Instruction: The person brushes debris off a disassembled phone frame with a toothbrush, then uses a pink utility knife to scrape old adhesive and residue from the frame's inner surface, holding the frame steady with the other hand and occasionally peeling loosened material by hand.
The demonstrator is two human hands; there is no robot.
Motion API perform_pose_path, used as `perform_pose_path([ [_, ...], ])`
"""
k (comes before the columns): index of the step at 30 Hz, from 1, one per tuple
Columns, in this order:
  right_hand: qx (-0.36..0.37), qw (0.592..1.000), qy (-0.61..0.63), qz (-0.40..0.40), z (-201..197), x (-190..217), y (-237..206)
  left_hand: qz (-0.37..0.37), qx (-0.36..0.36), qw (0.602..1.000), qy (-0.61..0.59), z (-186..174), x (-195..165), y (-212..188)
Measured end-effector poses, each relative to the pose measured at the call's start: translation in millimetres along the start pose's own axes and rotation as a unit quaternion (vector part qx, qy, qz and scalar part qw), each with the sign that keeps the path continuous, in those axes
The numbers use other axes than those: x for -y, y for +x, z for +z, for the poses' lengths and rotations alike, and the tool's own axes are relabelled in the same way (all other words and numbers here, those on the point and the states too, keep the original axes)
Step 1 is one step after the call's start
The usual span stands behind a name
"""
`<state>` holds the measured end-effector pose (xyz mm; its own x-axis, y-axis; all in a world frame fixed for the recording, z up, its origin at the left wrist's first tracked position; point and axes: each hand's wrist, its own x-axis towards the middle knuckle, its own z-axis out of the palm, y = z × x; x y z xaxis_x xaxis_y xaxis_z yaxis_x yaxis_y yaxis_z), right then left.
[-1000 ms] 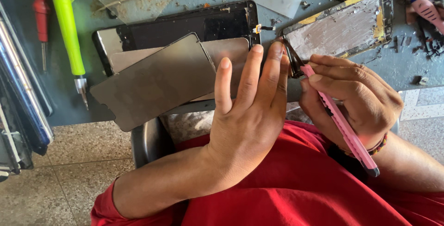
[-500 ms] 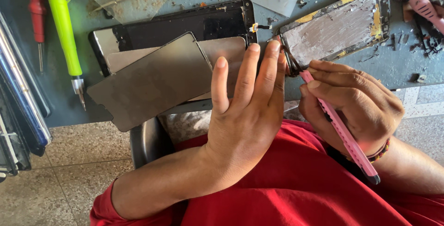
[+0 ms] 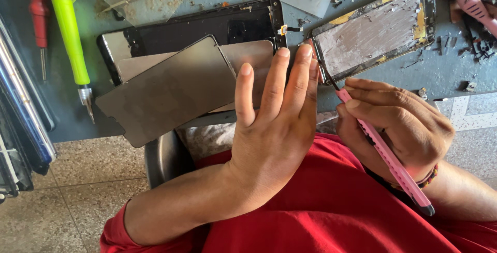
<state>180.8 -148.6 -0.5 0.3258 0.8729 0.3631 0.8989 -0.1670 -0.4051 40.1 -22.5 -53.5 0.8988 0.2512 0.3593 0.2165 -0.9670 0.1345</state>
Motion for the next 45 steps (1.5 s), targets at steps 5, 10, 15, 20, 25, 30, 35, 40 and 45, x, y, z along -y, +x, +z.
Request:
perform_pose_path([
  [5,0.001,1.000,0.016,0.003,-0.3,-0.1,-3.7,-0.003,0.004,1.000,0.012,-0.8,-0.3,2.0],
  [10,-0.003,1.000,0.019,0.018,0.0,-1.3,-14.7,-0.005,0.033,0.999,0.030,-2.9,-0.8,3.5],
  [15,-0.002,1.000,0.017,0.024,-2.3,-5.2,-24.2,-0.005,0.035,0.999,0.041,-2.0,-1.8,3.4],
  [20,-0.053,0.996,0.065,0.010,9.7,-16.8,-20.6,-0.003,0.024,0.999,0.045,2.5,-1.2,0.3],
  [25,-0.081,0.979,0.165,0.085,14.0,-19.1,-29.6,-0.003,0.022,0.999,0.050,6.3,-1.5,-2.9],
  [30,-0.047,0.968,0.192,0.157,4.8,-16.9,-41.0,-0.007,0.023,0.999,0.049,5.9,-1.9,-3.2],
  [35,-0.023,0.949,0.236,0.208,-0.7,-12.8,-35.7,-0.004,0.031,0.998,0.051,2.1,-0.6,-0.3],
  [40,-0.017,0.943,0.261,0.206,-2.8,-12.9,-36.1,-0.002,0.044,0.998,0.043,-7.1,1.3,4.4],
  [45,-0.019,0.949,0.250,0.192,-2.5,-19.3,-50.6,-0.013,0.059,0.997,-0.052,-16.9,4.7,9.5],
])
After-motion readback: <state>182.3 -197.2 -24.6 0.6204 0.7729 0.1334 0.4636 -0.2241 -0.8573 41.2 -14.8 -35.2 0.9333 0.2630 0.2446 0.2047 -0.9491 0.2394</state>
